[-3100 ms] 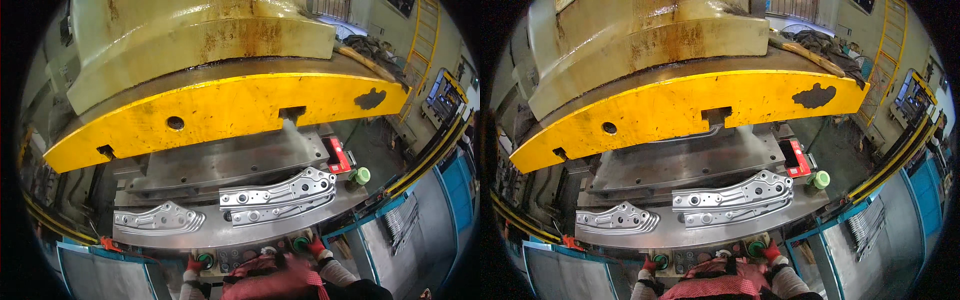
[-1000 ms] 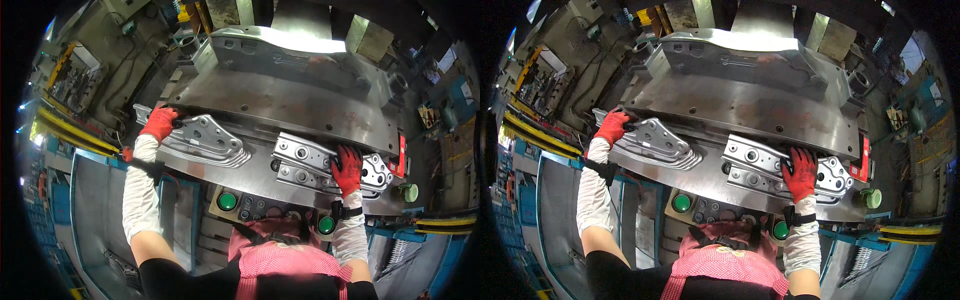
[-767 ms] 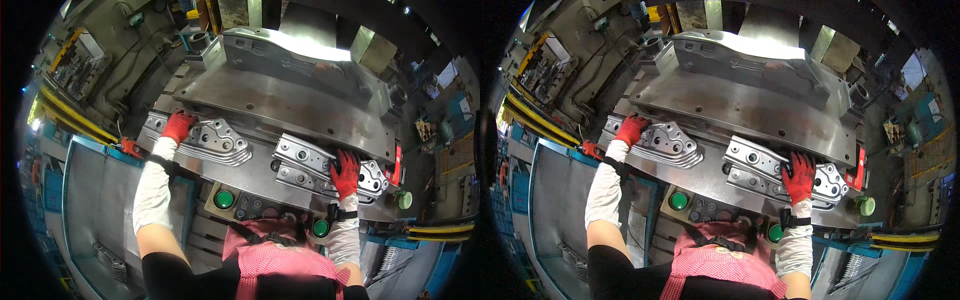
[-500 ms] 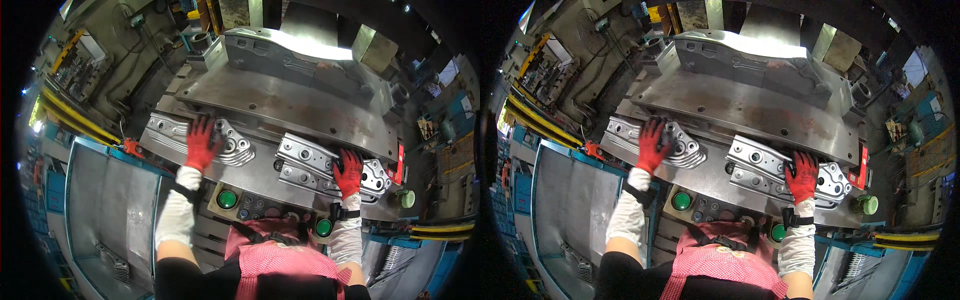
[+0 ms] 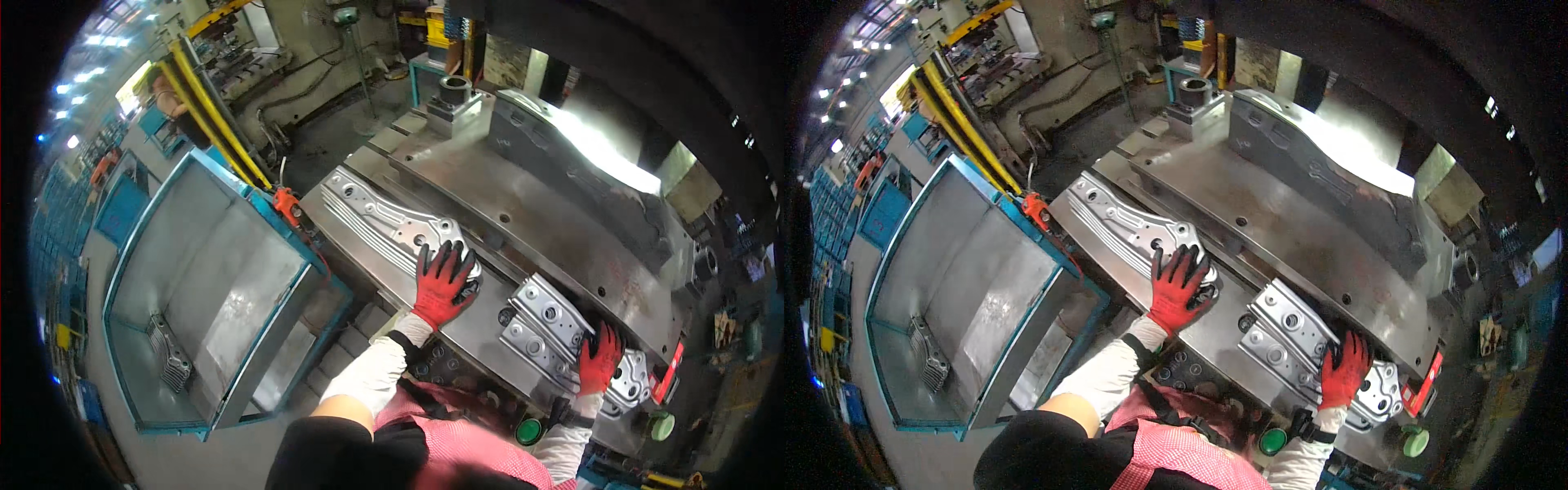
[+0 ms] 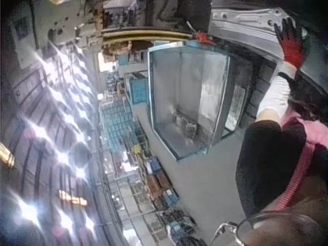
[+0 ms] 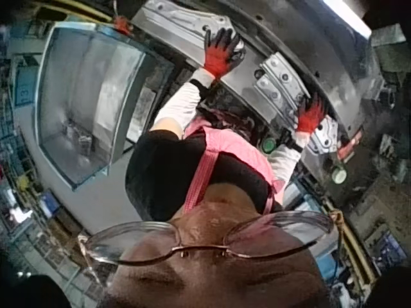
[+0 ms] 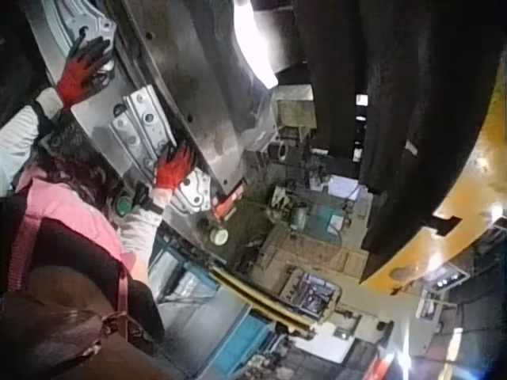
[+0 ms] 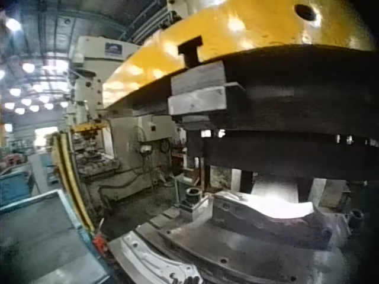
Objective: Load metal parts into a hydraulic press, operate the press, and remove the finished parts.
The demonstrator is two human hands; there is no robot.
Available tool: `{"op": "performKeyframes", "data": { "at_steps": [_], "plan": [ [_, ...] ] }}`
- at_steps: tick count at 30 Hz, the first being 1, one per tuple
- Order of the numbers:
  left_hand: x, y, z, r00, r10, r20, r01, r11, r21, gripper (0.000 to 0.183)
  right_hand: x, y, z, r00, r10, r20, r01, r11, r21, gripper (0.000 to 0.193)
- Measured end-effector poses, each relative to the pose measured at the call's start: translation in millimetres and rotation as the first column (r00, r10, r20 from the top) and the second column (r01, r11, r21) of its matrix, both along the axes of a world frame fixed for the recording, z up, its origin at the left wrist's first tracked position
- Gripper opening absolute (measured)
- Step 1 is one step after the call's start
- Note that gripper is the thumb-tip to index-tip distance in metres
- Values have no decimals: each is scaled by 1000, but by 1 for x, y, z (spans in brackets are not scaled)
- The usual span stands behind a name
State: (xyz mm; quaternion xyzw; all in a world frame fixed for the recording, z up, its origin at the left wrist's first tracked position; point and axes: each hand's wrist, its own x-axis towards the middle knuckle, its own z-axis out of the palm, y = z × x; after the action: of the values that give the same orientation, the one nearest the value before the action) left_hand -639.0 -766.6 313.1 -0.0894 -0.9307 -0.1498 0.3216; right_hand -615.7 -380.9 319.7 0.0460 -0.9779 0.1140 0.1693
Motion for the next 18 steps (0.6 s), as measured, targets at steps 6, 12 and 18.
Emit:
{"op": "performKeyframes", "data": {
  "at_steps": [6,12,18],
  "plan": [
    [4,1,2,999,24,33,-26,999,32,76,0,8,-11,1000,13,-5,-13,1000,-10,60],
    [8,3,13,1000,-6,19,6,999,36,73,-1,17,-21,1000,-4,2,4,1000,24,61],
    [8,1,10,1000,17,-1,-17,1000,25,71,-2,16,-26,998,12,-55,-10,1000,26,62]
  ]
}}
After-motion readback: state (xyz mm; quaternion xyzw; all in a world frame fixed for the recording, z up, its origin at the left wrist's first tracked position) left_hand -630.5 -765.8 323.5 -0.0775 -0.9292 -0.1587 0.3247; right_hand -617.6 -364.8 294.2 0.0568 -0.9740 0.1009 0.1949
